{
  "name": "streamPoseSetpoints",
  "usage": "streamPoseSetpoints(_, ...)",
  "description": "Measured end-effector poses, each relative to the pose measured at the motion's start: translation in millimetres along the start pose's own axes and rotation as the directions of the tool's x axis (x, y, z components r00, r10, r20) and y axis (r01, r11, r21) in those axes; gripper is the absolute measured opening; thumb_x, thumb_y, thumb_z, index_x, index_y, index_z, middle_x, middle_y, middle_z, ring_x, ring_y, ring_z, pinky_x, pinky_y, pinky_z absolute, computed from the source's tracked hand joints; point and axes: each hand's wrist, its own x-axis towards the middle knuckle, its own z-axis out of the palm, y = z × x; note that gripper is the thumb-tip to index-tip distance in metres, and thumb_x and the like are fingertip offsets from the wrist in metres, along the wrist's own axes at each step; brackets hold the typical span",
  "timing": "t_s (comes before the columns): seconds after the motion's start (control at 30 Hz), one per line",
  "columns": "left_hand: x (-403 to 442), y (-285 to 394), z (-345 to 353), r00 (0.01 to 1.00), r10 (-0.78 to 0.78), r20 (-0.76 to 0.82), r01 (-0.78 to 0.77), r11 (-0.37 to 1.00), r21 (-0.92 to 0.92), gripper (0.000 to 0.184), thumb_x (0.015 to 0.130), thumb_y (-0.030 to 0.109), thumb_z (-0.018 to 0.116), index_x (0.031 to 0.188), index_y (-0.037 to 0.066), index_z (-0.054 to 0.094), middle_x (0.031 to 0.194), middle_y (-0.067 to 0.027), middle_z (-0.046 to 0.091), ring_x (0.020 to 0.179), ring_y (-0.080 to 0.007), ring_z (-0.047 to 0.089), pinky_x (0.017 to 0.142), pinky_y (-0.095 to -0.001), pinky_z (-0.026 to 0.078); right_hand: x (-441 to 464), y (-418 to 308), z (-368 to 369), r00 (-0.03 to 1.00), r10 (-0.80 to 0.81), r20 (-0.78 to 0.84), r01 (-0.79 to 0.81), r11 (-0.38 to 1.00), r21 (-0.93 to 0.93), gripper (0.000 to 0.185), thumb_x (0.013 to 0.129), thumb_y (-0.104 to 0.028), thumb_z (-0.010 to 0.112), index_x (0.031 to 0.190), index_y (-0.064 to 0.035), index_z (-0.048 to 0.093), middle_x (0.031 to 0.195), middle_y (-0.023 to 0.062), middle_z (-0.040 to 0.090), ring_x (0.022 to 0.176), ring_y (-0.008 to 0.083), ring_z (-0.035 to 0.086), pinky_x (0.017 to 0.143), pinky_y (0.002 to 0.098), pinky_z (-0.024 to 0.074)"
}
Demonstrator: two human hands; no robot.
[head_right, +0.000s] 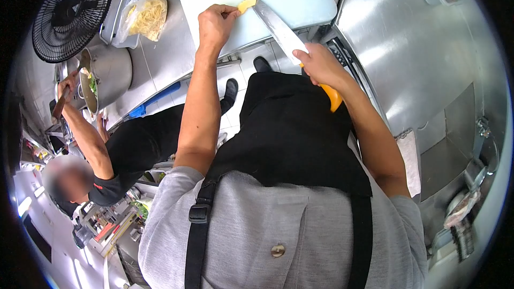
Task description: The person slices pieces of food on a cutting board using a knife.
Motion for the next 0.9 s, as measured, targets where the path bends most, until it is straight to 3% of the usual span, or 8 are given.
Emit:
streamPoseSetpoints(0.23, 1, 3, -5, 0.999, -0.025, 0.034, 0.024, 0.999, 0.027, 0.019, 0.087, 0.011, 0.086, 0.101, -0.002, 0.084, 0.088, -0.0181, 0.080, 0.076, -0.0230, 0.076, 0.076, -0.0352, 0.060, 3, 0, 1, 1.000, 0.001, 0.019, -0.001, 1.000, -0.007, 0.038, 0.112, -0.034, 0.056, 0.107, 0.0040, 0.062, 0.065, 0.0042, 0.055, 0.043, 0.0151, 0.054, 0.043, 0.0340, 0.0440)
streamPoseSetpoints(0.43, -1, -6, -3, 0.998, 0.063, 0.000, -0.063, 0.996, 0.064, 0.015, 0.089, 0.011, 0.082, 0.098, -0.001, 0.084, 0.089, -0.0179, 0.079, 0.077, -0.0252, 0.076, 0.076, -0.0371, 0.060, 3, -1, 1, 0.999, -0.020, 0.028, 0.021, 1.000, -0.010, 0.038, 0.112, -0.033, 0.056, 0.104, 0.0040, 0.061, 0.062, 0.0038, 0.053, 0.042, 0.0146, 0.053, 0.043, 0.0341, 0.0430)
streamPoseSetpoints(0.9, -2, -12, -2, 1.000, 0.019, -0.014, -0.018, 0.999, 0.051, 0.017, 0.090, 0.014, 0.080, 0.099, 0.000, 0.084, 0.092, -0.0184, 0.078, 0.079, -0.0289, 0.075, 0.078, -0.0388, 0.059, 4, -2, 4, 0.999, -0.008, 0.048, 0.009, 1.000, -0.015, 0.038, 0.112, -0.034, 0.055, 0.103, 0.0025, 0.061, 0.065, 0.0046, 0.054, 0.043, 0.0149, 0.053, 0.044, 0.0336, 0.0451)
